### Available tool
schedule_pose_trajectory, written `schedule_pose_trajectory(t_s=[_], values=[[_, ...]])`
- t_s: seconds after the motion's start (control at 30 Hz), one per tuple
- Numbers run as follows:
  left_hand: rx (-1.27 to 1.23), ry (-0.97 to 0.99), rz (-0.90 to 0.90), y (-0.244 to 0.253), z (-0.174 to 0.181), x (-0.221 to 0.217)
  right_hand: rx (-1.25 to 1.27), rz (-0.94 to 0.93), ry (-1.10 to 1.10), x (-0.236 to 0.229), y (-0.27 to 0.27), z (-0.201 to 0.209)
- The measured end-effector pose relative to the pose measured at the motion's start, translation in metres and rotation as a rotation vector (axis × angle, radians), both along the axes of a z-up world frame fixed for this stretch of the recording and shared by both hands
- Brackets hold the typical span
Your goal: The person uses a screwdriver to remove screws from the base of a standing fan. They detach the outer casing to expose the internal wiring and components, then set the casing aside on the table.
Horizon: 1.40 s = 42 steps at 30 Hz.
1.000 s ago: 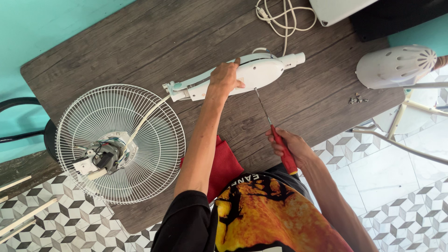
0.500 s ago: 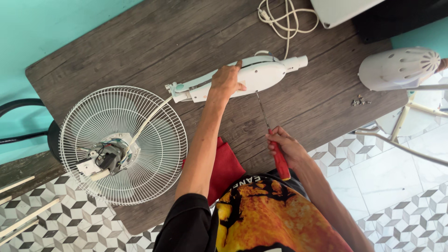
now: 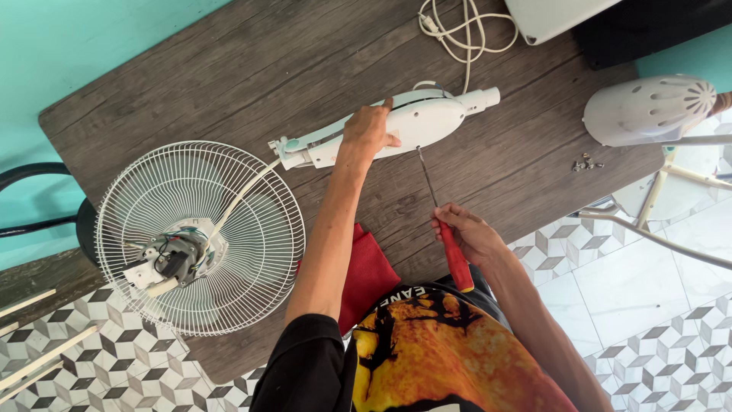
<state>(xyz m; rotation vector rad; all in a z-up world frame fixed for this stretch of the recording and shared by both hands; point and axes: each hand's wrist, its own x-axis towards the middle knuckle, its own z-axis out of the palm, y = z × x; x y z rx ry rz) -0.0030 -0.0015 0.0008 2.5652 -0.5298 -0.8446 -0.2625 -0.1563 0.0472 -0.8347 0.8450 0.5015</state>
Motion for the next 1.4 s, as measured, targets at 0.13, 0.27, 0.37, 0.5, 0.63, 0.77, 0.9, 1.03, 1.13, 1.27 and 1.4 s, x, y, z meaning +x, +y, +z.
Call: schedule_pose_trajectory(t_s=[0.13, 0.27, 0.37, 0.5, 0.63, 0.77, 0.9, 1.03, 1.13, 1.27, 1.4], values=[[-0.028, -0.041, -0.002, -0.001, -0.003, -0.001, -0.100, 0.030, 0.012, 0.002, -0.001, 0.000], [-0.003, -0.016, -0.008, 0.000, 0.001, 0.002, 0.024, 0.001, 0.019, 0.006, -0.006, 0.011], [0.032, -0.025, -0.007, 0.000, 0.001, 0.000, 0.035, 0.023, 0.044, 0.013, -0.010, 0.016], [0.039, -0.111, -0.008, -0.006, 0.000, 0.000, 0.021, 0.058, 0.004, 0.017, -0.014, 0.018], [0.061, -0.156, -0.028, -0.010, 0.002, 0.000, -0.048, 0.041, 0.062, 0.016, -0.006, 0.004], [0.025, -0.116, 0.044, -0.008, 0.003, -0.013, -0.028, -0.004, -0.060, 0.008, 0.004, -0.014], [-0.053, -0.260, 0.170, -0.009, -0.001, -0.024, -0.020, -0.013, -0.027, 0.002, 0.006, -0.015], [-0.033, -0.420, 0.176, -0.015, -0.011, -0.033, 0.023, 0.012, 0.043, 0.004, 0.001, -0.005], [-0.032, -0.381, 0.202, -0.015, -0.017, -0.036, -0.039, 0.049, 0.048, 0.005, 0.000, -0.006], [-0.043, -0.430, 0.195, -0.017, -0.018, -0.038, -0.014, 0.017, -0.017, 0.003, 0.002, -0.022], [-0.031, -0.489, 0.206, -0.015, -0.017, -0.042, -0.031, 0.016, -0.027, 0.002, 0.007, -0.032]])
